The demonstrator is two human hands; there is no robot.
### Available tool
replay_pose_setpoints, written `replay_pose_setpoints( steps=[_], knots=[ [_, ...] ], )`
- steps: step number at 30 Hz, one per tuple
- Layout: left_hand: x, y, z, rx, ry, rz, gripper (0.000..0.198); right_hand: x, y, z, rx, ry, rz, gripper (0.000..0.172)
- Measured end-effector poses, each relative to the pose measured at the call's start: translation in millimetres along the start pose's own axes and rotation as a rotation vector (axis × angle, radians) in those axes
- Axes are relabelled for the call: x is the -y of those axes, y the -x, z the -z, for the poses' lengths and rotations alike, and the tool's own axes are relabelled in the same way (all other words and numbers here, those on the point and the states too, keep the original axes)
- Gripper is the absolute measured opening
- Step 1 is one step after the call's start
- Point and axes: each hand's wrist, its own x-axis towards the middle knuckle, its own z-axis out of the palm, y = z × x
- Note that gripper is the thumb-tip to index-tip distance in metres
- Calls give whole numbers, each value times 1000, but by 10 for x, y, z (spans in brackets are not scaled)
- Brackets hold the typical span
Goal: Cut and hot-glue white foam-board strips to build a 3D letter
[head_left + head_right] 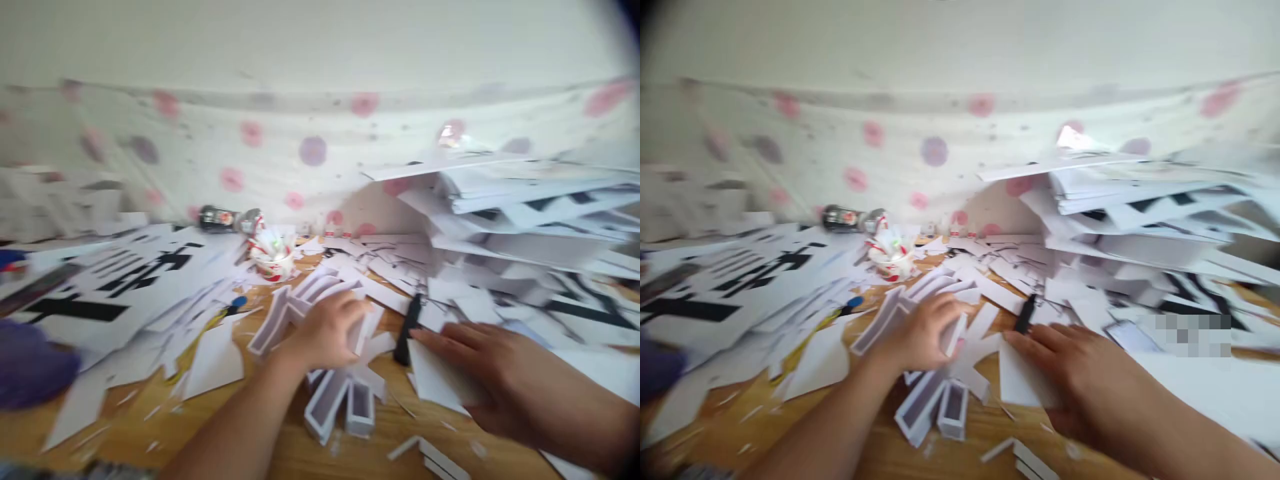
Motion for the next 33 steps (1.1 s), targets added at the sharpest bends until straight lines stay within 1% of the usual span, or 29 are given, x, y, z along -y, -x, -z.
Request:
replay_pose_setpoints(
  steps=[2,3,5,7,9,10,12,15,19,21,23,26,28,31,33],
  knots=[
    [45,-30,17,-50,-23,137,42,-186,-43,103,100,17,-89,78],
    [67,-45,15,-50,-26,165,41,-302,-75,126,138,33,-152,78],
    [87,-64,1,-43,-17,194,44,-542,-155,114,175,44,-225,77],
    [68,-64,-16,-23,-7,253,50,-755,-252,32,183,55,-244,75],
    [27,-57,-25,-3,20,363,54,-929,-357,-97,191,73,-254,73],
    [6,-56,-25,5,44,420,54,-1007,-406,-170,199,82,-264,72],
    [-25,-63,-15,16,99,491,46,-1155,-479,-312,215,104,-295,72],
    [-38,-88,8,45,166,507,32,-1356,-500,-475,222,136,-361,72],
    [-23,-91,4,40,225,513,25,-1525,-387,-582,202,170,-446,71],
    [-19,-82,-8,37,241,529,23,-1542,-313,-608,179,186,-488,71],
    [-19,-81,-13,36,257,539,25,-1501,-255,-617,148,195,-529,71],
    [-22,-106,-9,15,275,493,25,-1326,-234,-604,105,176,-553,73],
    [-22,-130,-6,-24,279,437,22,-1149,-267,-598,85,140,-516,74],
    [-36,-155,-9,-88,223,380,19,-868,-343,-642,38,74,-386,63],
    [-64,-160,-18,-79,184,397,20,-717,-380,-712,4,70,-285,57]
  ],
)
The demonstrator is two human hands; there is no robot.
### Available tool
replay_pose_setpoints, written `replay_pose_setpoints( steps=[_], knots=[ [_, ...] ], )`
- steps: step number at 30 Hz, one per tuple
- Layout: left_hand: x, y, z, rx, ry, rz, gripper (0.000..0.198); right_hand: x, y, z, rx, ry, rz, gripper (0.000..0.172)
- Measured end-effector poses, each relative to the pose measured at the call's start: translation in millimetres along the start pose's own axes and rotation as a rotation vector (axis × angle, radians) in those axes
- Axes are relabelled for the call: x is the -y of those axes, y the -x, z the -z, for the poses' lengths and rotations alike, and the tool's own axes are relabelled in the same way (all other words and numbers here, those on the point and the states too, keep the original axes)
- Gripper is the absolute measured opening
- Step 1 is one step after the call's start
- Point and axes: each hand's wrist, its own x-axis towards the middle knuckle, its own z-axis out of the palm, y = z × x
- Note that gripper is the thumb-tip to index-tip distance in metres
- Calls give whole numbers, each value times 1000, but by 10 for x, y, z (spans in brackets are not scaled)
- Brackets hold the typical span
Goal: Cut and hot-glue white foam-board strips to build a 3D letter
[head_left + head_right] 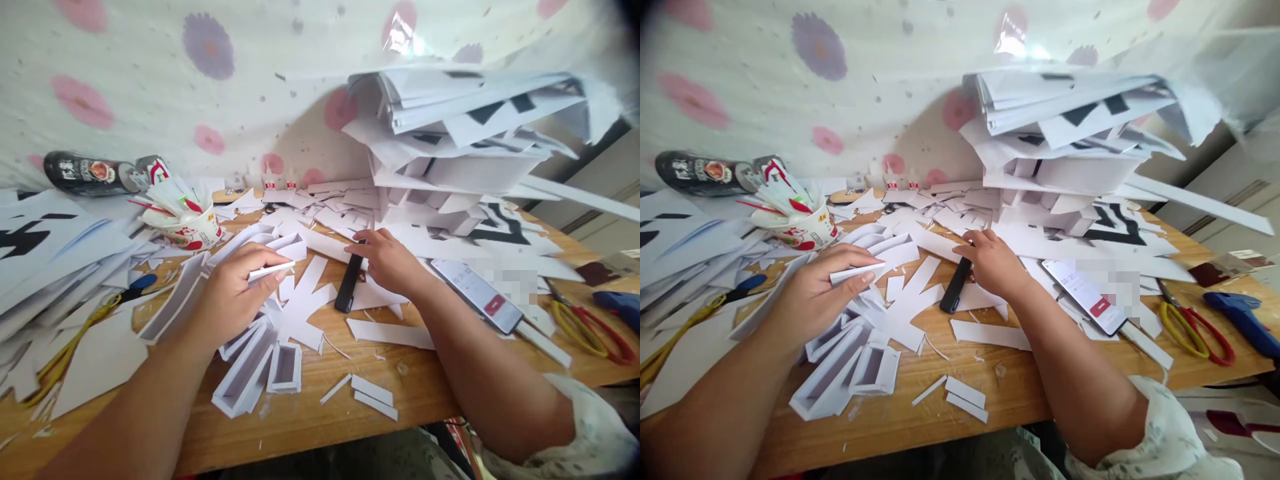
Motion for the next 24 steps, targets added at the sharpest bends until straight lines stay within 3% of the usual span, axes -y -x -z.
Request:
replay_pose_setpoints(
  steps=[6,12,15,20,24],
  knots=[
    [-93,37,-61,104,-99,245,24,187,19,-182,42,108,221,47],
    [-97,26,-8,175,-126,367,31,157,3,-182,61,113,218,30],
    [-87,25,25,179,-79,394,32,149,49,-116,-84,20,187,28],
    [-78,46,5,128,24,436,29,162,160,-9,-503,-378,-33,18],
    [-46,47,-19,138,-13,421,25,182,181,-37,-617,-704,-170,20]
  ],
)
